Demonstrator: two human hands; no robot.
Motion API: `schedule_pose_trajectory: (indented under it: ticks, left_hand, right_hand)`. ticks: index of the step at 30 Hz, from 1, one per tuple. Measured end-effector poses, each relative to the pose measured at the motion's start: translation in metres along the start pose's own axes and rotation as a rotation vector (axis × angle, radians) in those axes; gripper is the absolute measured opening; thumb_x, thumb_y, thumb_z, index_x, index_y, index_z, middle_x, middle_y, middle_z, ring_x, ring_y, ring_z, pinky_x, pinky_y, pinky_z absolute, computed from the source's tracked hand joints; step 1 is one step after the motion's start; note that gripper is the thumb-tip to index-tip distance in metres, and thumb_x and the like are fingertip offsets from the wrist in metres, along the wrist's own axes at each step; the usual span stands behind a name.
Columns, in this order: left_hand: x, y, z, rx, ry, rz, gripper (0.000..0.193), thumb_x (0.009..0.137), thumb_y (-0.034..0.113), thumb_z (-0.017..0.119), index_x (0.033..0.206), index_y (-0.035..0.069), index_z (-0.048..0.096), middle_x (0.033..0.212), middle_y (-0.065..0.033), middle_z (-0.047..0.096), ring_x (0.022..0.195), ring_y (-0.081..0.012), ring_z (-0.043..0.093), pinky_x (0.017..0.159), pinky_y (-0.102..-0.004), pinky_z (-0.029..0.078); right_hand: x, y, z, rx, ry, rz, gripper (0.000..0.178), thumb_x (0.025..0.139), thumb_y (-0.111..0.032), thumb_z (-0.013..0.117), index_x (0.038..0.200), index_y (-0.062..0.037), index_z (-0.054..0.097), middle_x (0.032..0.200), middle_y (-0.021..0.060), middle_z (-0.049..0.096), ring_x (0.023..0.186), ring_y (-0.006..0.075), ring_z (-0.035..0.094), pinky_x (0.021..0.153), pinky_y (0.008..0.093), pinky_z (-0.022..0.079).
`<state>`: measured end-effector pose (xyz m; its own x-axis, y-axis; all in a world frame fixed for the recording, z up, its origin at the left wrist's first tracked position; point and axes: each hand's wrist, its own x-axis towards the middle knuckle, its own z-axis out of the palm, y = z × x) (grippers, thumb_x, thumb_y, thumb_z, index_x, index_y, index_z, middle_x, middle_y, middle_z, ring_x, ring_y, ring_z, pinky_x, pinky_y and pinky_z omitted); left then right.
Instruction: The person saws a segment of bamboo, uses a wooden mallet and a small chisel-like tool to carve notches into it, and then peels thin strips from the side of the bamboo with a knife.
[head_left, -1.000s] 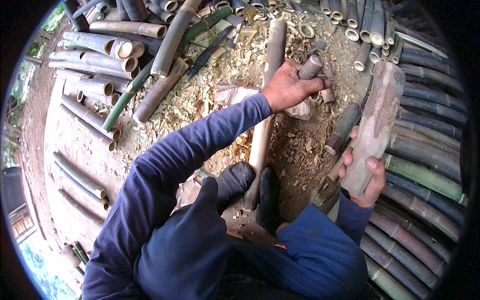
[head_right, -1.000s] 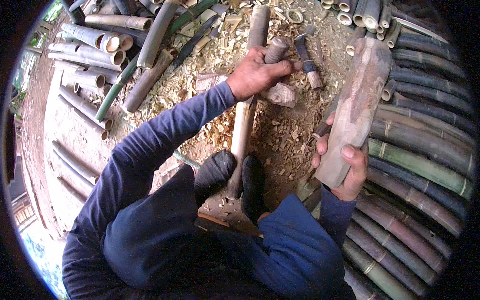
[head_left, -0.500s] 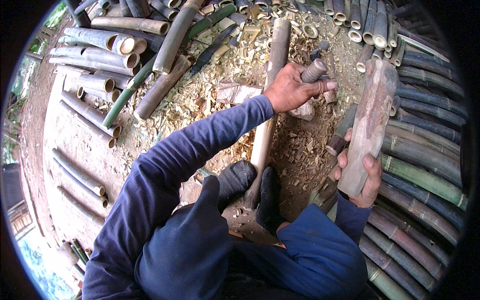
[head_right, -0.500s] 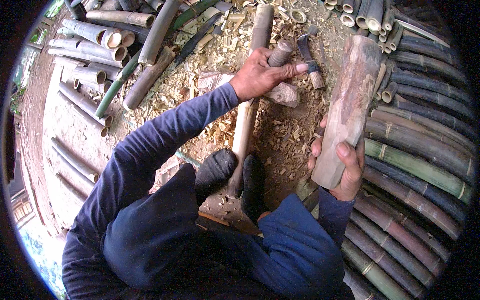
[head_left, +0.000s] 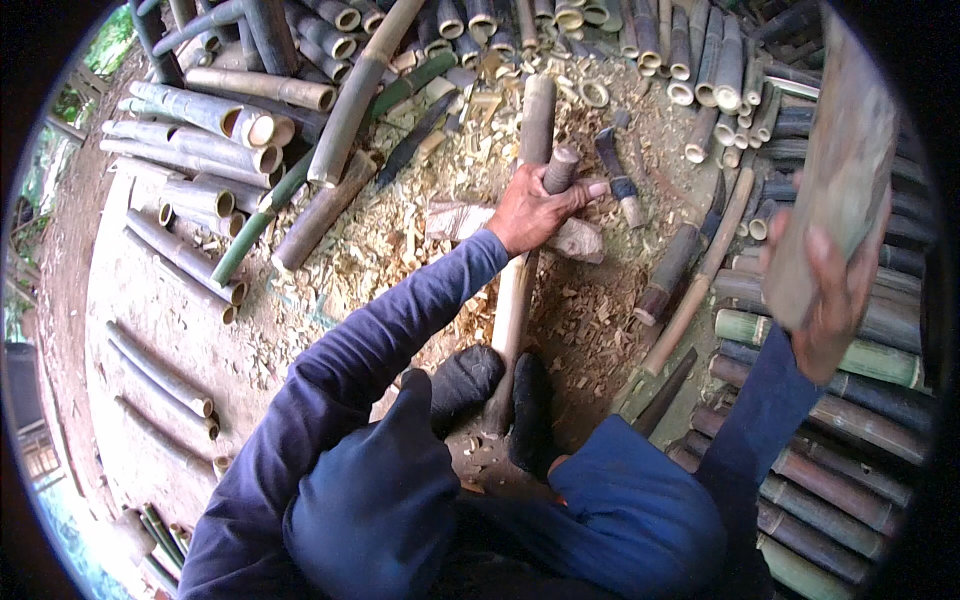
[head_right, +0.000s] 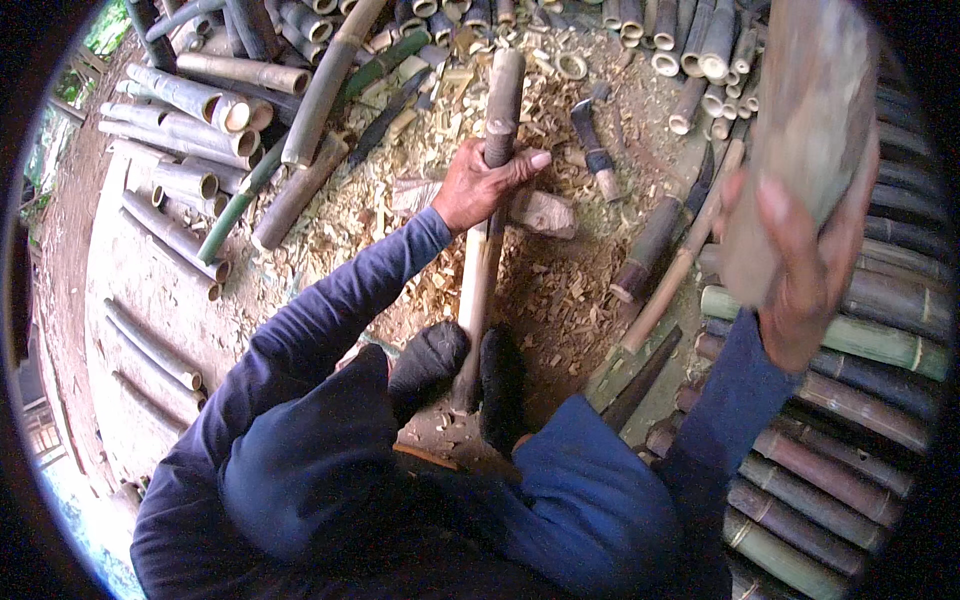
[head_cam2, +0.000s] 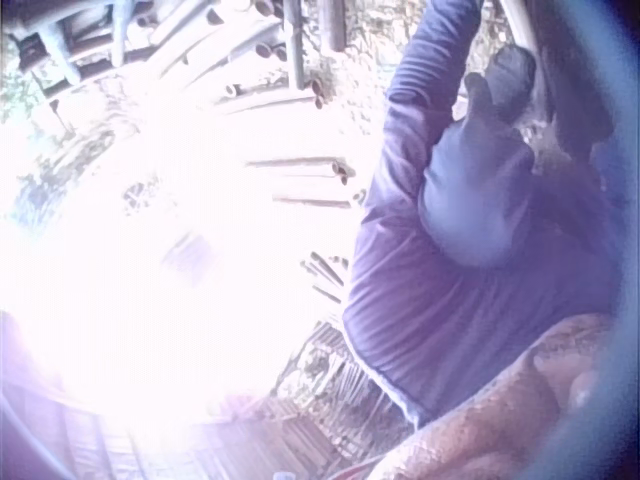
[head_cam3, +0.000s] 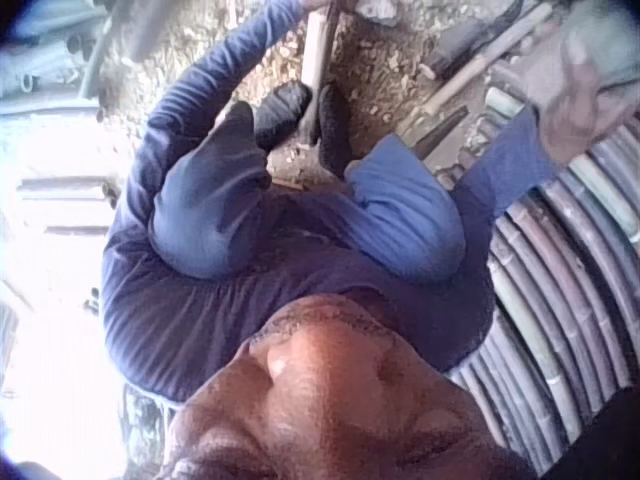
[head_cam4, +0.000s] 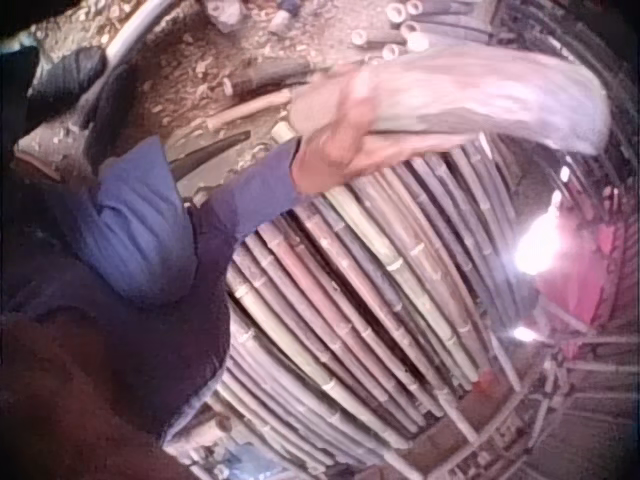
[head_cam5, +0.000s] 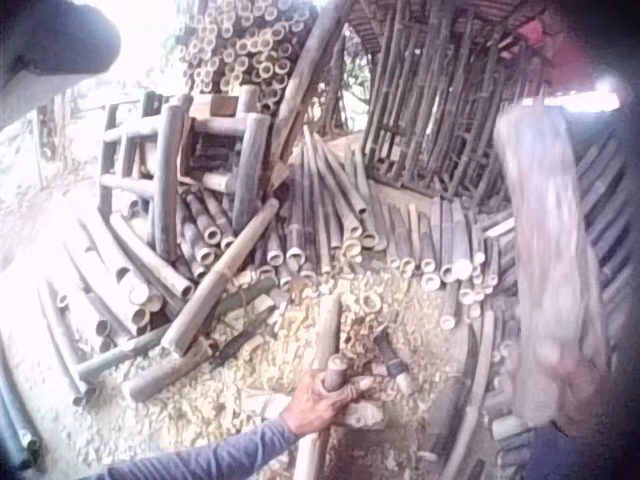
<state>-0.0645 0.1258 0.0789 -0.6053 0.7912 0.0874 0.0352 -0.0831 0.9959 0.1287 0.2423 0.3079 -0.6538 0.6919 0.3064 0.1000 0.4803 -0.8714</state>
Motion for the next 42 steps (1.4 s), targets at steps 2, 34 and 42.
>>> schedule_pose_trajectory:
  ticks: [2,34,42]
  left_hand:
    - [0.001,0.0,-0.012,0.037,0.019,-0.054,0.036,0.091,0.037,0.079,0.088,0.001,0.076,0.064,-0.0044,0.063,0.06,-0.0103,0.053,0.061,-0.0345,0.049]
    - [0.006,-0.025,-0.018,0.079,0.009,-0.056,0.037,0.094,0.041,0.075,0.091,0.004,0.075,0.066,-0.002,0.063,0.058,-0.0137,0.053,0.056,-0.0317,0.043]
    - [0.008,-0.048,-0.017,0.235,-0.05,0.077,0.032,0.096,0.024,0.072,0.125,0.01,0.069,0.094,-0.0101,0.072,0.065,-0.0186,0.063,0.059,-0.0352,0.053]
  right_hand:
    - [0.023,0.01,0.021,-0.144,-0.16,-0.22,0.099,0.081,-0.021,0.073,0.161,-0.0048,0.018,0.132,0.0267,0.057,0.104,0.0346,0.067,0.089,0.0416,0.058]
    - [0.071,0.014,0.082,-0.505,-0.422,-0.579,0.064,0.097,-0.022,0.064,0.151,-0.0075,0.033,0.129,0.0206,0.062,0.105,0.0223,0.069,0.086,0.029,0.058]
    - [0.064,-0.042,0.064,-0.296,-0.651,-0.137,0.096,0.074,-0.027,0.082,0.155,-0.0203,0.032,0.146,0.0299,0.047,0.125,0.0447,0.058,0.107,0.0514,0.05]
